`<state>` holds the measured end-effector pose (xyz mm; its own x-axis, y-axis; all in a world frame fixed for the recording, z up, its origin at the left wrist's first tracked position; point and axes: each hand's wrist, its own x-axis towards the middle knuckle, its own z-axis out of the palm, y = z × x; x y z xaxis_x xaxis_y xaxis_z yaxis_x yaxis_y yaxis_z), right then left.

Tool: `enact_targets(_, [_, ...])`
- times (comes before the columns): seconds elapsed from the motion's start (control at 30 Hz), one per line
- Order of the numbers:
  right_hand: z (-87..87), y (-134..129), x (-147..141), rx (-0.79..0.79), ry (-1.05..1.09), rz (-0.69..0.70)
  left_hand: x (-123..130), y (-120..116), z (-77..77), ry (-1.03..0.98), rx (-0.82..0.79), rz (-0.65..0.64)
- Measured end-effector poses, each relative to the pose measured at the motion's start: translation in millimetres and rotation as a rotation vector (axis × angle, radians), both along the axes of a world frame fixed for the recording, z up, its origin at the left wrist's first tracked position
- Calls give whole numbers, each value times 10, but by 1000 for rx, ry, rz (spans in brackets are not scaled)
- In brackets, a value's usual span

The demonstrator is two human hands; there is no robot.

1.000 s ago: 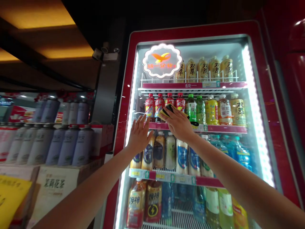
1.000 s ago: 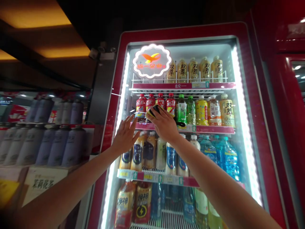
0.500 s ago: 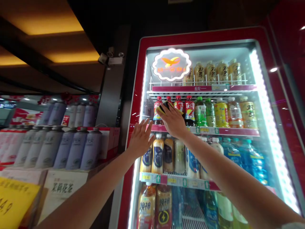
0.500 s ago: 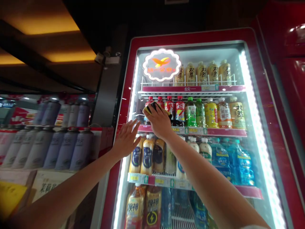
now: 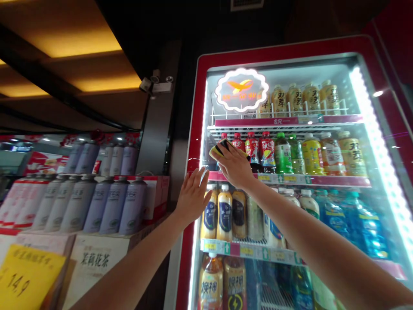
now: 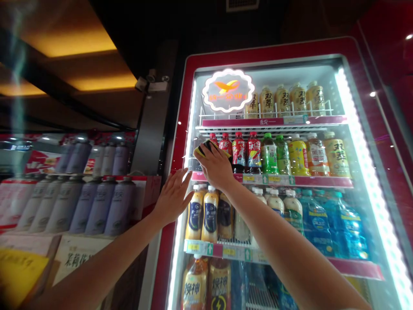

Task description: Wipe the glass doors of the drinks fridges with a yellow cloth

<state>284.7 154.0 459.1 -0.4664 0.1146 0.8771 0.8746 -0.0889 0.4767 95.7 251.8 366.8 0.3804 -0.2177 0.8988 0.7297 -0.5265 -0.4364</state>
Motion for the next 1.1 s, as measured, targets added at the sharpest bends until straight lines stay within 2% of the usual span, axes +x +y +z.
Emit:
enact_targets(0.07, [-71, -73, 113, -29, -30, 13, -26, 7, -40, -17, 5, -19])
enact_targets(0.1, [-51, -92, 158, -22, -15, 17, -40, 11, -60, -22, 6, -24])
enact_targets(0.2, [161, -35, 125, 61, 121, 19, -77, 20, -113, -44, 5, -15])
enact_targets(0.3, [317, 129, -138, 109, 189, 12, -96, 8, -137, -88, -10, 0])
enact_targets(0.37, [264, 209, -303, 86, 135, 11, -96, -17, -139, -106, -23, 1])
enact_targets(0.43, [116, 227, -366, 41, 61, 20, -89, -50, -139, -121, -29, -2])
enact_targets(0.5, [-20, 195, -321, -11, 1, 29, -79, -81, -141, -142, -33, 1])
enact_targets(0.57, [-46, 161, -230, -57, -38, 41, -71, -107, -147, -153, -37, 10])
enact_targets(0.63, [61, 164, -174, -66, -24, 63, -67, -124, -154, -159, -43, 20])
enact_targets(0.73, [303, 244, -237, -10, 80, 108, -70, -144, -173, -171, -44, 32])
enact_targets(0.8, [355, 304, -341, 1, 99, 123, -78, -158, -196, -184, -40, 47])
enact_targets(0.87, [266, 326, -432, -47, 40, 126, -92, -171, -231, -196, -40, 61])
enact_targets(1.0, [-21, 273, -470, -161, -86, 111, -121, -183, -309, -203, -61, 55])
enact_targets(1.03, [-29, 264, -464, -170, -102, 109, -126, -181, -323, -203, -68, 50])
enact_targets(1.1, [76, 272, -465, -161, -106, 104, -132, -172, -338, -207, -80, 46])
